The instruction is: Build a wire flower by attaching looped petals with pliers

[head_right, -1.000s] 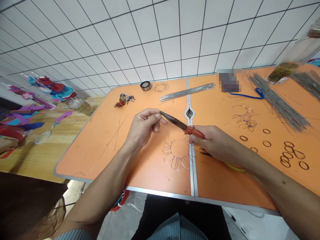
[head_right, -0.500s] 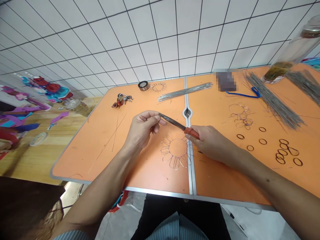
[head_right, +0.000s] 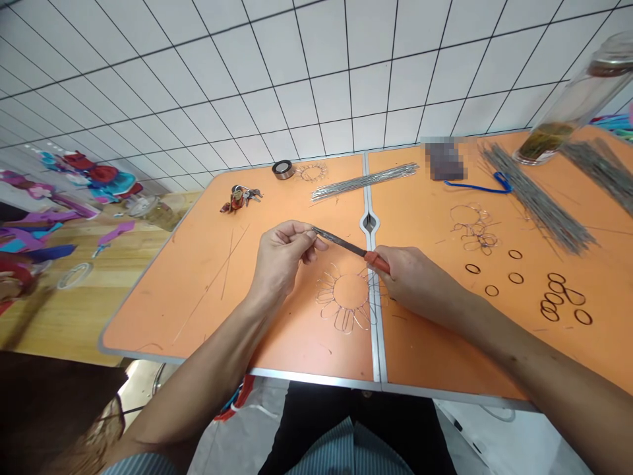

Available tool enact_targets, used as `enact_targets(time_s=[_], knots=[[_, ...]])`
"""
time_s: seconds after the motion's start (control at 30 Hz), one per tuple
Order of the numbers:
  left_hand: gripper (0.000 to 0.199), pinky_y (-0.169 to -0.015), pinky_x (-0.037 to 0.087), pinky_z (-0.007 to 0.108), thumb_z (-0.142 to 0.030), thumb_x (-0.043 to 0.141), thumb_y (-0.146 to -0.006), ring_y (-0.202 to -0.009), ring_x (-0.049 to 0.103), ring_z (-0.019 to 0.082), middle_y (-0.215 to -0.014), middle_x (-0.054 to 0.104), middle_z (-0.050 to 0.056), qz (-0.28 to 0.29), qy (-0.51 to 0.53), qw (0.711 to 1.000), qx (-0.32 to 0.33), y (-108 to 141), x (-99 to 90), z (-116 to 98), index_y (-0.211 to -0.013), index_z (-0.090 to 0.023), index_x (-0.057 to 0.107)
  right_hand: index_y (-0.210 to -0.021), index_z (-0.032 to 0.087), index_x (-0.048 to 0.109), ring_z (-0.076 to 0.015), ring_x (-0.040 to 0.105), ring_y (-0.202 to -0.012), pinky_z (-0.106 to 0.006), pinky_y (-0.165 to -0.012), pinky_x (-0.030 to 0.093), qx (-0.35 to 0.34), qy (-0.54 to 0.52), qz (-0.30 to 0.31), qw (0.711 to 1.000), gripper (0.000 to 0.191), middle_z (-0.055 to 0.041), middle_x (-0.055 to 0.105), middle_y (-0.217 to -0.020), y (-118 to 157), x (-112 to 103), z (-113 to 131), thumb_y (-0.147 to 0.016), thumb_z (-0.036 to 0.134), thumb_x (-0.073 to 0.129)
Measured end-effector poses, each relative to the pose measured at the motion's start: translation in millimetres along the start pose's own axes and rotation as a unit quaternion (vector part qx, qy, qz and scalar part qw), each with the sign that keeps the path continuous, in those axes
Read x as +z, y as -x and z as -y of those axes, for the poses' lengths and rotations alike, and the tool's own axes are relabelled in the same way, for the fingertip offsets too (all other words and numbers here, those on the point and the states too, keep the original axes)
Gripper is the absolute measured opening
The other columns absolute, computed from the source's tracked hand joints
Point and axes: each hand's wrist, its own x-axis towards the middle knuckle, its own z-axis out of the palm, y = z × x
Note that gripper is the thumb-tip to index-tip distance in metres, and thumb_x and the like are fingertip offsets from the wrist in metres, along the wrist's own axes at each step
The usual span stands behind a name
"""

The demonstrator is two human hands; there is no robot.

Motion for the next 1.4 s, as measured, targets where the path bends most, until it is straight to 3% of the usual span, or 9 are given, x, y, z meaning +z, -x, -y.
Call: enact_targets(time_s=[0.13, 0.27, 0.43, 0.87, 1.1, 1.4], knots=[[0.012, -0.053, 0.047, 0.023, -0.028, 0.079, -0.088, -0.052, 0.061, 0.01, -0.077, 0.083, 0.006, 0.015, 0.002, 1.0, 0.002, -2, -1.6, -3, -0.086, -0.017, 0.076, -0.083, 0.028, 0.052, -0.0231, 0.057, -0.074, -0.039, -0.068, 0.038, -0.032, 0.02, -0.017, 0.999, 0.043, -0.0025, 0.067, -0.081, -4, 1, -4, -0.114, 0.056, 0.042], [0.014, -0.048, 0.039, 0.022, -0.029, 0.08, -0.086, -0.047, 0.053, 0.008, -0.076, 0.081, 0.004, 0.028, 0.027, 0.999, -0.015, -8, -3.9, -6, -0.086, -0.017, 0.071, -0.098, 0.029, 0.064, -0.0257, 0.068, -0.091, -0.039, -0.076, 0.044, -0.055, 0.029, -0.019, 0.998, 0.039, -0.0023, 0.079, -0.101, -4, -1, -4, -0.116, 0.053, 0.04], [0.014, -0.046, 0.03, 0.02, -0.027, 0.08, -0.086, -0.044, 0.043, 0.005, -0.073, 0.079, 0.004, 0.044, 0.082, 0.995, -0.035, -13, -5.8, -9, -0.085, -0.016, 0.07, -0.102, 0.03, 0.068, -0.0246, 0.068, -0.087, -0.038, -0.073, 0.045, -0.033, 0.024, -0.009, 0.999, 0.036, -0.0005, 0.08, -0.099, 2, -4, -2, -0.117, 0.052, 0.043], [0.011, -0.039, 0.02, 0.017, -0.015, 0.073, -0.081, -0.038, 0.038, 0.003, -0.064, 0.074, 0.004, 0.06, 0.192, 0.964, -0.172, -13, -3.3, -21, -0.076, -0.015, 0.062, -0.099, 0.03, 0.065, -0.0232, 0.065, -0.082, -0.038, -0.071, 0.043, -0.014, 0.024, -0.018, 0.999, 0.035, -0.0009, 0.079, -0.095, 3, -1, -3, -0.115, 0.051, 0.042], [0.014, -0.039, 0.025, 0.016, -0.018, 0.082, -0.076, -0.038, 0.039, 0.003, -0.064, 0.075, 0.004, 0.072, 0.167, 0.973, -0.139, -12, -4.3, -14, -0.078, -0.013, 0.069, -0.095, 0.029, 0.06, -0.0229, 0.063, -0.081, -0.038, -0.071, 0.042, -0.011, 0.023, -0.011, 1.0, 0.038, 0.0, 0.076, -0.091, 3, -1, -2, -0.117, 0.054, 0.04], [0.017, -0.04, 0.022, 0.018, -0.022, 0.085, -0.075, -0.039, 0.04, 0.003, -0.064, 0.074, 0.003, 0.067, 0.125, 0.983, -0.117, -11, -5.7, -11, -0.078, -0.015, 0.07, -0.097, 0.028, 0.063, -0.0243, 0.066, -0.085, -0.037, -0.07, 0.042, -0.041, 0.037, -0.02, 0.998, 0.036, -0.0032, 0.077, -0.093, 3, -3, -3, -0.116, 0.049, 0.041]])
